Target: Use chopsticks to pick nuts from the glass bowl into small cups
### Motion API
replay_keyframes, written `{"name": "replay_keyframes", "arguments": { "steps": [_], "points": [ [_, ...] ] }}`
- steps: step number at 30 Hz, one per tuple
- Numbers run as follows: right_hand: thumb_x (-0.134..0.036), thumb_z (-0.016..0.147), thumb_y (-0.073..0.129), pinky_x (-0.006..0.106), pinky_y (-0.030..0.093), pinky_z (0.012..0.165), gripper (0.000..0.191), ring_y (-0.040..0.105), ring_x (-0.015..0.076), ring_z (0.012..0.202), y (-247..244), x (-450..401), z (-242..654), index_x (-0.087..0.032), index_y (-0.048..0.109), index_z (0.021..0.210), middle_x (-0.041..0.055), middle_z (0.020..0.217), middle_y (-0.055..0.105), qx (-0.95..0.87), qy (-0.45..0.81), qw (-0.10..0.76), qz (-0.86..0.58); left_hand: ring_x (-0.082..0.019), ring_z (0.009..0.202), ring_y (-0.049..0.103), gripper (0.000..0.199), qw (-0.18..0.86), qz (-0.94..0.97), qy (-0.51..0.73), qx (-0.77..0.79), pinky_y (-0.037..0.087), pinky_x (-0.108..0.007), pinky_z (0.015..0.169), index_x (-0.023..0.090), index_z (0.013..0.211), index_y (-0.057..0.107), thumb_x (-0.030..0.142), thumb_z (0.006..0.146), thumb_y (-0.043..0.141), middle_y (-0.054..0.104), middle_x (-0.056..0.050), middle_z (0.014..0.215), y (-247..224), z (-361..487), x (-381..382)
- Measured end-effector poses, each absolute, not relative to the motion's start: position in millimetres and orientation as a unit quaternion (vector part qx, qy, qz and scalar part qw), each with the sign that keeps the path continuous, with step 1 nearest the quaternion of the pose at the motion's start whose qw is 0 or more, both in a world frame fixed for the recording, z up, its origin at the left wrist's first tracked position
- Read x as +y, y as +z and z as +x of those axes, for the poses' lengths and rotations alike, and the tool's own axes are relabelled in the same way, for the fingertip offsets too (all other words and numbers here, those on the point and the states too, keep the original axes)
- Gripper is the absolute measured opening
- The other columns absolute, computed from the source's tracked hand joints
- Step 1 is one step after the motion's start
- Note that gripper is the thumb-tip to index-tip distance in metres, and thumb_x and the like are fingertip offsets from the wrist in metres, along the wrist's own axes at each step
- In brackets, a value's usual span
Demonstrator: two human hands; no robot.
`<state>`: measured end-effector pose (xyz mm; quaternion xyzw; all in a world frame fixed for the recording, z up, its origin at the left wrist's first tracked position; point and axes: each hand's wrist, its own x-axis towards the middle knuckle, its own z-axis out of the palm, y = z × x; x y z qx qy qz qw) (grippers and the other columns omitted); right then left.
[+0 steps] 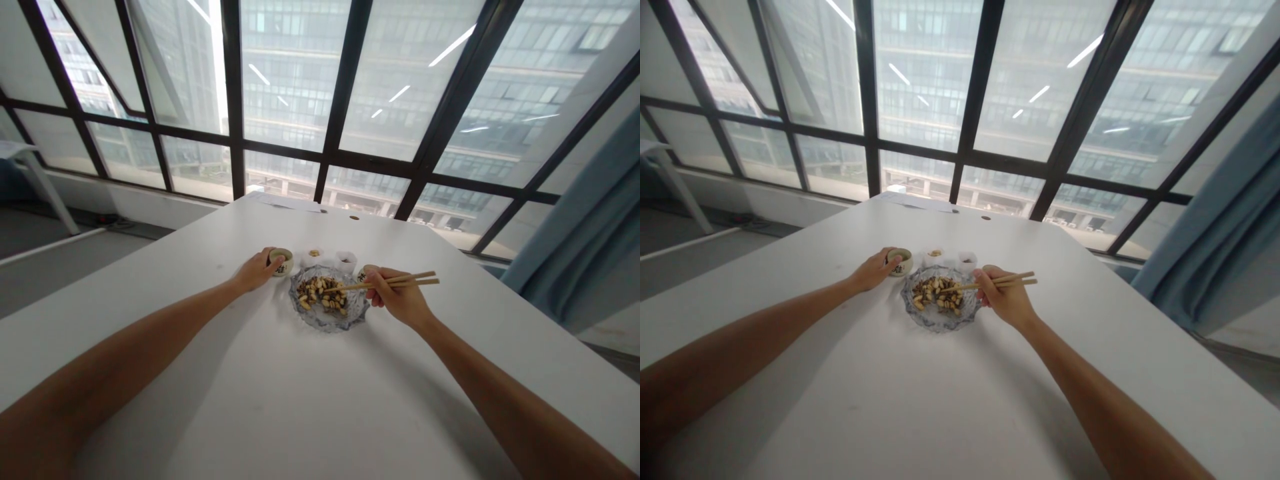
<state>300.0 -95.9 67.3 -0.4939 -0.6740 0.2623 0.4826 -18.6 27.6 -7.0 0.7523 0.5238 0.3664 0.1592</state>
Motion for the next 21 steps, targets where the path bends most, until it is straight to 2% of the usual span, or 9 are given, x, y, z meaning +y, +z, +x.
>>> {"name": "replay_keyframes", "arguments": {
  "steps": [6,12,16,21],
  "points": [
    [-0.077,0.071,0.066,0.02,0.04,0.03,0.062,0.052,0.0108,0.032,76,-97,301,-0.015,0.067,0.066,0.0027,0.046,0.061,-0.618,0.26,0.548,-0.5,-0.031,0.11,0.065,0.062,0.156,0.754,0.367,0.522,0.05,-0.045,0.097,0.018,0.129,0.056,0.066,0.092,0.04,0.069,-0.013,0.118,-9,-19,30],
    [-0.076,0.062,0.074,0.02,0.035,0.027,0.06,0.047,0.0097,0.029,52,-81,302,-0.016,0.064,0.063,0.001,0.043,0.059,-0.502,0.35,0.635,-0.472,-0.033,0.118,0.061,0.09,0.147,0.761,0.365,0.516,0.048,-0.045,0.101,0.014,0.145,0.042,0.071,0.078,0.06,0.062,-0.017,0.132,-12,-20,30],
    [-0.074,0.058,0.078,0.019,0.031,0.026,0.059,0.045,0.0088,0.029,29,-73,302,-0.017,0.063,0.063,-0.0006,0.041,0.057,-0.443,0.39,0.66,-0.465,-0.032,0.115,0.063,0.086,0.157,0.76,0.372,0.51,0.049,-0.043,0.1,0.016,0.143,0.045,0.068,0.077,0.063,0.064,-0.015,0.128,-12,-20,29],
    [-0.073,0.061,0.076,0.02,0.031,0.027,0.057,0.046,0.0098,0.031,15,-72,305,-0.018,0.062,0.067,-0.0014,0.042,0.057,-0.421,0.4,0.662,-0.475,-0.031,0.114,0.064,0.08,0.16,0.761,0.375,0.505,0.049,-0.042,0.099,0.018,0.141,0.046,0.065,0.078,0.063,0.065,-0.014,0.127,-11,-20,28]
  ]
}}
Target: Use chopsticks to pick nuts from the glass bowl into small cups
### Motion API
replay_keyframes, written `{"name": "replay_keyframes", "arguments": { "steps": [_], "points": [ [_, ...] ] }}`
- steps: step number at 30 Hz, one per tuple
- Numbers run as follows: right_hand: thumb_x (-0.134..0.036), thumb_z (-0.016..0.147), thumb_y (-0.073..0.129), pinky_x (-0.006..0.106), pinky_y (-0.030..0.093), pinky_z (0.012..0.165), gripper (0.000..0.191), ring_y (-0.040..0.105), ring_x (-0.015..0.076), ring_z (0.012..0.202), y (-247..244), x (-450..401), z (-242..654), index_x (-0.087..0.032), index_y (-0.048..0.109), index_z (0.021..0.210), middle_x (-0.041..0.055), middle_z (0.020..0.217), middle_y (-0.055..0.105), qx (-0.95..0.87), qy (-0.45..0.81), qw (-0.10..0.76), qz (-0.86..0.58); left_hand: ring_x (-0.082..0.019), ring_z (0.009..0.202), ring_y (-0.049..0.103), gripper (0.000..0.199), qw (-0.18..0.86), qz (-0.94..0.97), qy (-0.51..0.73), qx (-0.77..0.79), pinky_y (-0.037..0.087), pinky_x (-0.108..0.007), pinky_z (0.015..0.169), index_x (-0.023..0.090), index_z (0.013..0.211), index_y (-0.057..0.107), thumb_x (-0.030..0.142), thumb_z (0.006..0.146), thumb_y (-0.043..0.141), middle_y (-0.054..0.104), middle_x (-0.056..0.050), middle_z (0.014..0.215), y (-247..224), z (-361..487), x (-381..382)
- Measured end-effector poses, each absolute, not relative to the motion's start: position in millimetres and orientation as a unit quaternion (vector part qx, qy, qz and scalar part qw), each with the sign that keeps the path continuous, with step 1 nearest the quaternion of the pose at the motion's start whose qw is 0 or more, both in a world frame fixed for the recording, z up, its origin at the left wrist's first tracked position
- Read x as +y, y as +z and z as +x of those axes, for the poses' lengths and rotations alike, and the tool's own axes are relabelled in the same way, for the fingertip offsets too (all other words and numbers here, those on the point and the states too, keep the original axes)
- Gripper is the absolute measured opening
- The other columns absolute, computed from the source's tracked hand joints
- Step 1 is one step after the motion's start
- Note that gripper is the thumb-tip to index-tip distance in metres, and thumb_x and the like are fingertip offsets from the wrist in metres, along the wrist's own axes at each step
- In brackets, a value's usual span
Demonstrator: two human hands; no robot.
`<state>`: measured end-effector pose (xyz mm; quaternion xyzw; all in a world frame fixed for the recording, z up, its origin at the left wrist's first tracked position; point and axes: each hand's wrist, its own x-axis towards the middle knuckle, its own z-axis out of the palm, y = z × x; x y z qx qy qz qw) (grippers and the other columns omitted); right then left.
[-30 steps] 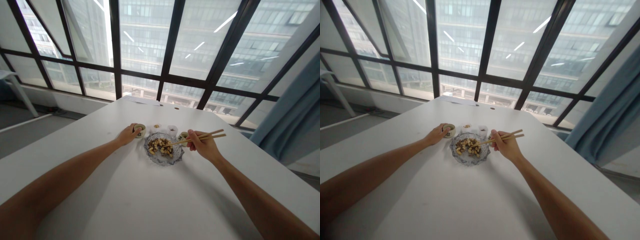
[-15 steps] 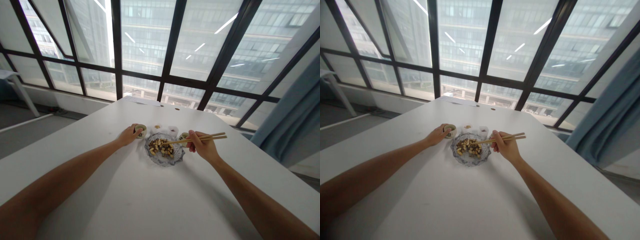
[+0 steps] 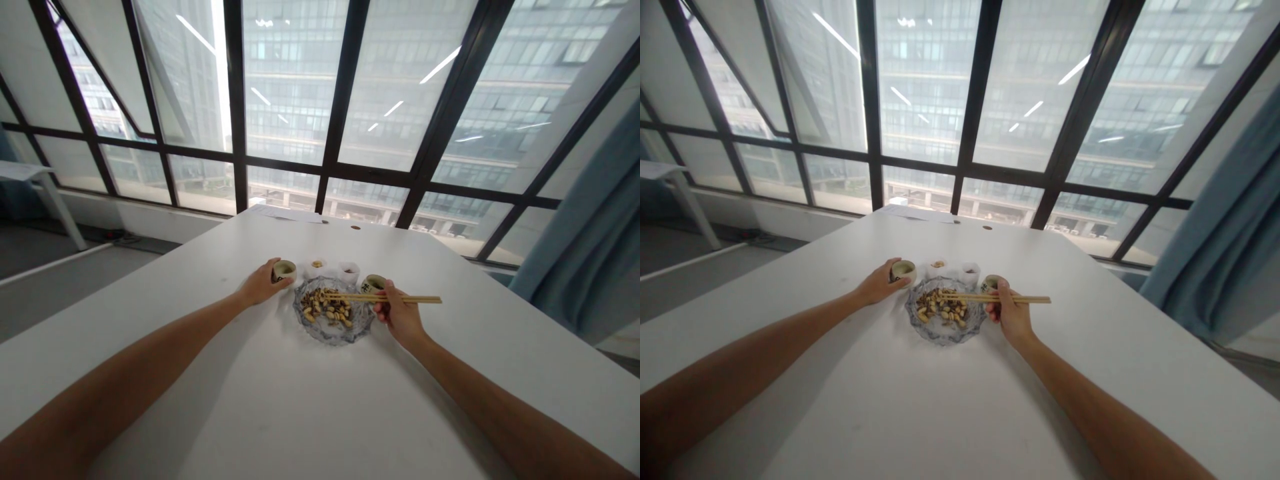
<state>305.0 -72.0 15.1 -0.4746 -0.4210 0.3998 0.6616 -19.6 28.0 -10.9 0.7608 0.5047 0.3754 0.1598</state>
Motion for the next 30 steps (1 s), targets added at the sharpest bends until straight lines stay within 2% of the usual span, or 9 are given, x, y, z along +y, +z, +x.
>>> {"name": "replay_keyframes", "arguments": {
  "steps": [9,15,21,30],
  "points": [
    [-0.075,0.067,0.071,0.024,0.038,0.031,0.056,0.051,0.0124,0.034,6,-77,309,-0.021,0.06,0.069,0.0002,0.048,0.062,-0.42,0.388,0.664,-0.481,-0.029,0.107,0.065,0.073,0.138,0.767,0.399,0.483,0.051,-0.043,0.094,0.017,0.13,0.051,0.061,0.075,0.068,0.067,-0.014,0.12,-4,-18,21],
    [-0.077,0.069,0.068,0.023,0.035,0.03,0.058,0.05,0.0118,0.032,8,-81,302,-0.019,0.062,0.071,-0.0002,0.047,0.06,-0.411,0.342,0.695,-0.48,-0.03,0.112,0.063,0.068,0.087,0.789,0.4,0.459,0.05,-0.044,0.098,0.018,0.127,0.051,0.056,0.074,0.071,0.065,-0.014,0.122,-3,-18,16],
    [-0.077,0.072,0.066,0.024,0.039,0.031,0.059,0.052,0.0128,0.034,12,-87,296,-0.019,0.063,0.071,0.0015,0.049,0.062,-0.456,0.294,0.693,-0.474,-0.03,0.116,0.06,0.067,0.051,0.802,0.39,0.45,0.047,-0.044,0.102,0.02,0.127,0.051,0.052,0.072,0.072,0.062,-0.014,0.126,-3,-17,13],
    [-0.077,0.071,0.066,0.024,0.037,0.03,0.058,0.051,0.0129,0.032,10,-84,299,-0.019,0.063,0.07,0.0008,0.047,0.062,-0.438,0.308,0.698,-0.476,-0.028,0.105,0.066,0.065,0.104,0.762,0.392,0.504,0.051,-0.041,0.092,0.021,0.124,0.05,0.058,0.074,0.07,0.067,-0.011,0.117,-2,-18,17]
  ]
}}
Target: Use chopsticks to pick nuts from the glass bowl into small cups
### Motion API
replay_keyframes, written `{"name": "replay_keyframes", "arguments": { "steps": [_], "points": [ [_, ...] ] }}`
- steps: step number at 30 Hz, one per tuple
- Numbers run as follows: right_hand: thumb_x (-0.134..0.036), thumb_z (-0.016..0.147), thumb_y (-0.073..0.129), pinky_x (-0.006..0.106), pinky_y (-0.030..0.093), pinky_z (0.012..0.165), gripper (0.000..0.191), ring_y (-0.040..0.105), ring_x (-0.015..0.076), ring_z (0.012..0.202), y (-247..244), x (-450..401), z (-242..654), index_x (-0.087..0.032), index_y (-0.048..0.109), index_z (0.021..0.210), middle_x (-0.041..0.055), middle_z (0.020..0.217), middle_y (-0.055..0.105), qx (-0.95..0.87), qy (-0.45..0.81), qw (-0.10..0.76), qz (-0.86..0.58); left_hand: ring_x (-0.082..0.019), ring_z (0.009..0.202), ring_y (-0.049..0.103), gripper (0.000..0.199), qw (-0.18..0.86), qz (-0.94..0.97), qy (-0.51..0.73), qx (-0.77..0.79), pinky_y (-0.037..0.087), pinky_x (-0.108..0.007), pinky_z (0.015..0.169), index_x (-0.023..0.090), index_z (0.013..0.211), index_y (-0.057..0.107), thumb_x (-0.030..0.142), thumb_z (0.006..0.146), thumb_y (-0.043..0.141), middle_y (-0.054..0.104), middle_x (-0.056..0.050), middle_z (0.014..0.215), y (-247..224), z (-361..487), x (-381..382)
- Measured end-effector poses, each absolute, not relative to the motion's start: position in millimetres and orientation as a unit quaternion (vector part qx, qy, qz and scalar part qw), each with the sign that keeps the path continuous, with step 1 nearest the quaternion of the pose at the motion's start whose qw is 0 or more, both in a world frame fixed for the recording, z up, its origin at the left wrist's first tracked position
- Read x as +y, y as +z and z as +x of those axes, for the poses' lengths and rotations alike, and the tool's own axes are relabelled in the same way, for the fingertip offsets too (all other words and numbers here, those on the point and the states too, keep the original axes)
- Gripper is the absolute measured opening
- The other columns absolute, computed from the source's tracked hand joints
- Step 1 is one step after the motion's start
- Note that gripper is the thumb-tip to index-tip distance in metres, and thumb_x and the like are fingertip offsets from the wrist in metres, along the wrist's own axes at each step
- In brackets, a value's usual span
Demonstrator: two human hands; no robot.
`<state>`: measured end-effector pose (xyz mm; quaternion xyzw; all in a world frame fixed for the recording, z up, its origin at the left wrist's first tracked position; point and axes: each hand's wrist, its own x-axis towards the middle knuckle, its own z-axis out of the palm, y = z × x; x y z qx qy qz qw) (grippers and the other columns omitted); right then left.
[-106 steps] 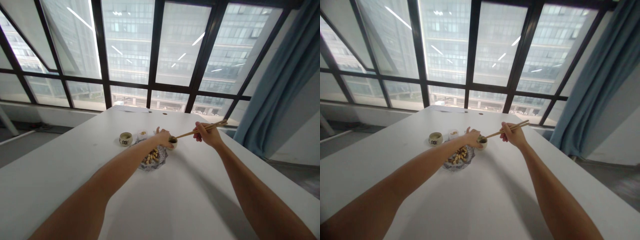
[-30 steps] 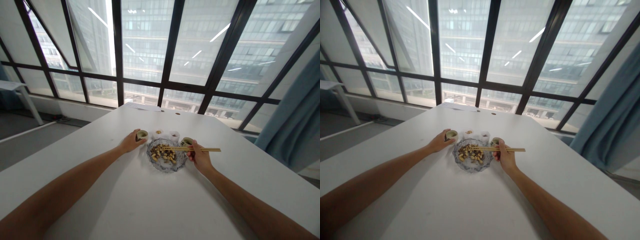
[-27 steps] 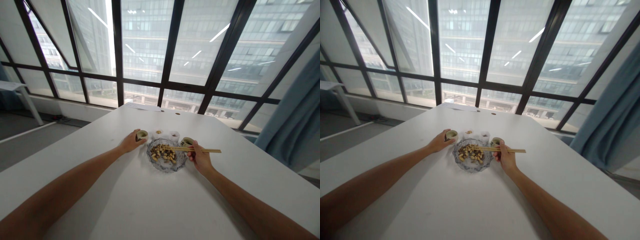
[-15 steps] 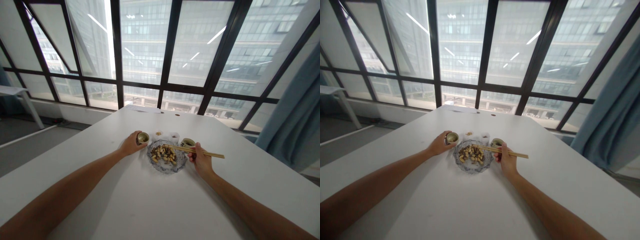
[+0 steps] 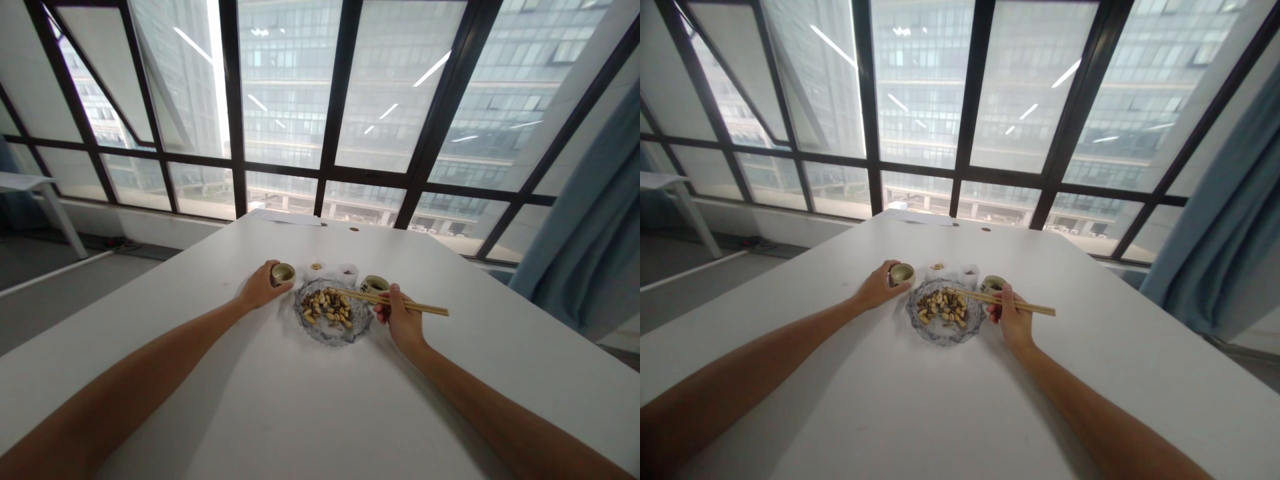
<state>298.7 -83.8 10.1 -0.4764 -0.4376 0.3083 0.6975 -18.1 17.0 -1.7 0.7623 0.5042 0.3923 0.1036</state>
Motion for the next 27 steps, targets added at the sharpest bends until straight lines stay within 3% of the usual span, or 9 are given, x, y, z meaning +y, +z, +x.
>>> {"name": "replay_keyframes", "arguments": {
  "steps": [7,13,16,20,27],
  "points": [
    [-0.075,0.073,0.067,0.024,0.037,0.031,0.057,0.051,0.0116,0.034,23,-76,312,-0.018,0.062,0.07,0.0003,0.048,0.061,-0.421,0.288,0.733,-0.45,-0.028,0.101,0.067,0.073,0.169,0.742,0.368,0.535,0.053,-0.04,0.087,0.018,0.126,0.05,0.065,0.073,0.067,0.068,-0.013,0.117,1,-23,30],
    [-0.074,0.073,0.068,0.023,0.039,0.034,0.058,0.052,0.011,0.036,44,-62,341,-0.016,0.062,0.071,0.0012,0.049,0.062,-0.403,0.226,0.772,-0.436,-0.035,0.127,0.053,0.065,0.028,0.795,0.342,0.5,0.037,-0.05,0.108,0.018,0.13,0.052,0.058,0.08,0.065,0.06,-0.016,0.136,25,8,40],
    [-0.074,0.074,0.066,0.023,0.039,0.033,0.059,0.053,0.0113,0.035,47,-58,351,-0.016,0.062,0.071,0.0013,0.048,0.063,-0.402,0.193,0.775,-0.448,-0.035,0.128,0.052,0.059,-0.006,0.84,0.32,0.438,0.031,-0.052,0.112,0.018,0.131,0.053,0.054,0.085,0.06,0.061,-0.017,0.135,39,53,46],
    [-0.073,0.077,0.064,0.023,0.04,0.034,0.058,0.053,0.0113,0.035,49,-60,357,-0.015,0.064,0.072,0.0014,0.049,0.063,-0.429,0.152,0.757,-0.47,-0.035,0.129,0.052,0.067,-0.005,0.894,0.249,0.373,0.021,-0.056,0.115,0.02,0.138,0.046,0.053,0.082,0.062,0.063,-0.016,0.131,49,115,62],
    [-0.073,0.08,0.06,0.023,0.041,0.035,0.058,0.055,0.0116,0.037,51,-67,356,-0.016,0.064,0.073,0.0012,0.05,0.063,-0.47,0.117,0.718,-0.499,-0.033,0.121,0.06,0.077,0.058,0.904,0.2,0.373,0.028,-0.052,0.111,0.019,0.14,0.038,0.042,0.074,0.073,0.068,-0.014,0.126,51,150,69]
  ]
}}
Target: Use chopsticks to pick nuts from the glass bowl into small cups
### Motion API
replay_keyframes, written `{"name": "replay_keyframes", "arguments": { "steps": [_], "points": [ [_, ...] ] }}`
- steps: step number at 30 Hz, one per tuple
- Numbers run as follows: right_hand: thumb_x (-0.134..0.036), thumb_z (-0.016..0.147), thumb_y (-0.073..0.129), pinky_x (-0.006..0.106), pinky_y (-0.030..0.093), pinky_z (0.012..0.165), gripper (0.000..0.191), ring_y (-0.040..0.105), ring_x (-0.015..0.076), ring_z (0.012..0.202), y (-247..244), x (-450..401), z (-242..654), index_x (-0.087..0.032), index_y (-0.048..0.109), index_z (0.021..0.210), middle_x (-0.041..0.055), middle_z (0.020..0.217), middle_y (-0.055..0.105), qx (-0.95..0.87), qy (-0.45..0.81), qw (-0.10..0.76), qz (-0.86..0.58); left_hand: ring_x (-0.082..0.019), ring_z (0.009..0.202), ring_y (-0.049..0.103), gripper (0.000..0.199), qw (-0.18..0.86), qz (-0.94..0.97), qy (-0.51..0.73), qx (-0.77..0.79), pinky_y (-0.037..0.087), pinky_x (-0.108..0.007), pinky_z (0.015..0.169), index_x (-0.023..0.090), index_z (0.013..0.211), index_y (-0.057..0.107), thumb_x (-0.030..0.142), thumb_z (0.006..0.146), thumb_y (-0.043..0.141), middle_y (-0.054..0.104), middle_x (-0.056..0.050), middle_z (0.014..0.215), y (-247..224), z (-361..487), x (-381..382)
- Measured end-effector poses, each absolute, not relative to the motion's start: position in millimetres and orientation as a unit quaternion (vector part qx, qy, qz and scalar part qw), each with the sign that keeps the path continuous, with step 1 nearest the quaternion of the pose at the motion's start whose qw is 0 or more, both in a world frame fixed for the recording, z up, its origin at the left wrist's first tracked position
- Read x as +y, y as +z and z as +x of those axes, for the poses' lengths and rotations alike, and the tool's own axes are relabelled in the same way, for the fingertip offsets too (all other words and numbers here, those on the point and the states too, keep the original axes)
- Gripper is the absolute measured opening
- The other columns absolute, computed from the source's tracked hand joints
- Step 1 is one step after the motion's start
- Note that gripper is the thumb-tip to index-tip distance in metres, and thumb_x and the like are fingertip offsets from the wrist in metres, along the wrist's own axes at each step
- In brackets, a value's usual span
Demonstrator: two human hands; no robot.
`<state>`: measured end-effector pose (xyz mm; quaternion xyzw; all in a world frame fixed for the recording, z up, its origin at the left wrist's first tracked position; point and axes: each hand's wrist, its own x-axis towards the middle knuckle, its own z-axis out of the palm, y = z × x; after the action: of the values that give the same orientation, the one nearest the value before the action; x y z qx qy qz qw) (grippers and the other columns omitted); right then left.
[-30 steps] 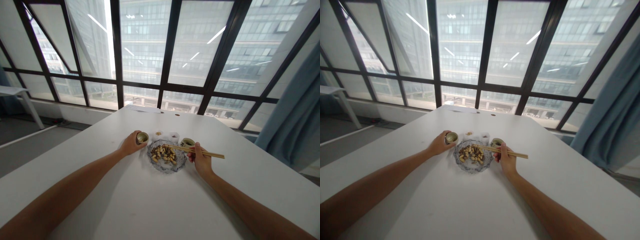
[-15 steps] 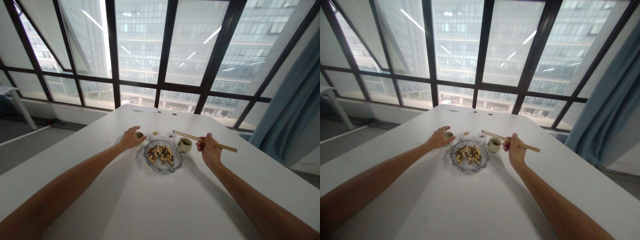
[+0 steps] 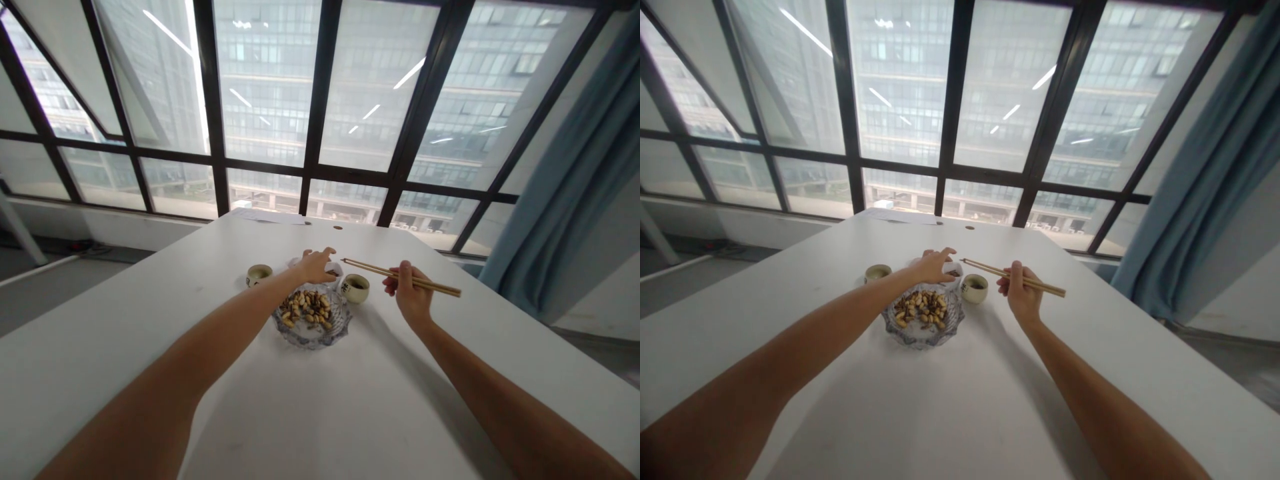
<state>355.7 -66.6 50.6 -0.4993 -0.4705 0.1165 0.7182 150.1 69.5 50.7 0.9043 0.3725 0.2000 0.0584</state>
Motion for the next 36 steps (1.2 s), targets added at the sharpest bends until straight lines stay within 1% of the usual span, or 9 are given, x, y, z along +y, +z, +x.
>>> {"name": "replay_keyframes", "arguments": {
  "steps": [6,11,14,17,22,24,27,31,36],
  "points": [
    [-0.064,0.089,0.057,0.024,0.047,0.042,0.05,0.059,0.0129,0.044,39,-68,356,-0.017,0.068,0.078,0.0026,0.057,0.068,-0.565,0.06,0.654,-0.5,-0.032,0.119,0.061,0.08,0.044,0.907,0.245,0.339,0.034,-0.047,0.108,0.022,0.138,0.04,0.037,0.069,0.078,0.068,-0.01,0.125,52,145,63],
    [-0.064,0.086,0.062,0.027,0.051,0.049,0.048,0.063,0.0154,0.051,40,-66,355,-0.017,0.07,0.077,0.0054,0.063,0.071,-0.626,0.086,0.593,-0.499,-0.03,0.119,0.061,0.082,0.06,0.902,0.248,0.347,0.033,-0.045,0.11,0.02,0.139,0.039,0.038,0.07,0.079,0.069,-0.011,0.125,50,145,63],
    [-0.07,0.083,0.059,0.025,0.047,0.043,0.055,0.059,0.0137,0.046,58,-71,350,-0.017,0.07,0.075,0.0052,0.059,0.069,-0.59,0.104,0.637,-0.485,-0.03,0.121,0.061,0.082,0.071,0.898,0.231,0.368,0.033,-0.045,0.111,0.02,0.14,0.038,0.041,0.072,0.078,0.068,-0.011,0.128,51,146,63],
    [-0.078,0.08,0.054,0.022,0.038,0.033,0.065,0.049,0.0107,0.033,84,-83,343,-0.017,0.065,0.061,0.0032,0.044,0.06,-0.563,0.143,0.652,-0.488,-0.029,0.123,0.06,0.08,0.089,0.898,0.194,0.384,0.033,-0.045,0.111,0.019,0.142,0.037,0.045,0.076,0.074,0.066,-0.013,0.131,54,138,63],
    [-0.08,0.077,0.055,0.02,0.031,0.028,0.069,0.042,0.0089,0.027,109,-107,325,-0.017,0.063,0.053,0.0026,0.036,0.053,-0.658,0.222,0.497,-0.52,-0.027,0.124,0.06,0.063,0.088,0.891,0.21,0.394,0.032,-0.044,0.113,0.019,0.137,0.046,0.052,0.086,0.061,0.064,-0.012,0.134,58,91,59],
    [-0.078,0.08,0.055,0.02,0.031,0.029,0.066,0.043,0.0087,0.028,109,-112,318,-0.017,0.064,0.055,0.0019,0.037,0.055,-0.7,0.23,0.439,-0.514,-0.028,0.124,0.059,0.054,0.062,0.875,0.249,0.411,0.034,-0.045,0.113,0.019,0.129,0.055,0.055,0.089,0.055,0.065,-0.011,0.132,52,62,59],
    [-0.072,0.085,0.055,0.019,0.035,0.031,0.06,0.049,0.0095,0.032,101,-113,311,-0.018,0.065,0.061,0.0017,0.044,0.06,-0.75,0.218,0.391,-0.487,-0.029,0.122,0.059,0.051,0.031,0.841,0.297,0.452,0.037,-0.047,0.11,0.02,0.121,0.061,0.058,0.09,0.05,0.067,-0.011,0.127,33,17,58],
    [-0.067,0.088,0.055,0.019,0.04,0.036,0.056,0.058,0.0117,0.039,86,-106,309,-0.018,0.064,0.061,0.0034,0.051,0.065,-0.773,0.171,0.387,-0.473,-0.031,0.124,0.057,0.056,0.064,0.79,0.35,0.499,0.042,-0.048,0.107,0.019,0.126,0.059,0.06,0.09,0.048,0.063,-0.015,0.131,2,-20,53],
    [-0.075,0.084,0.053,0.022,0.044,0.038,0.063,0.057,0.0126,0.04,85,-103,313,-0.017,0.067,0.064,0.0048,0.051,0.065,-0.717,0.172,0.467,-0.487,-0.028,0.104,0.067,0.07,0.175,0.754,0.386,0.502,0.051,-0.045,0.095,0.014,0.139,0.046,0.064,0.09,0.045,0.069,-0.015,0.116,-15,-23,41]
  ]
}}
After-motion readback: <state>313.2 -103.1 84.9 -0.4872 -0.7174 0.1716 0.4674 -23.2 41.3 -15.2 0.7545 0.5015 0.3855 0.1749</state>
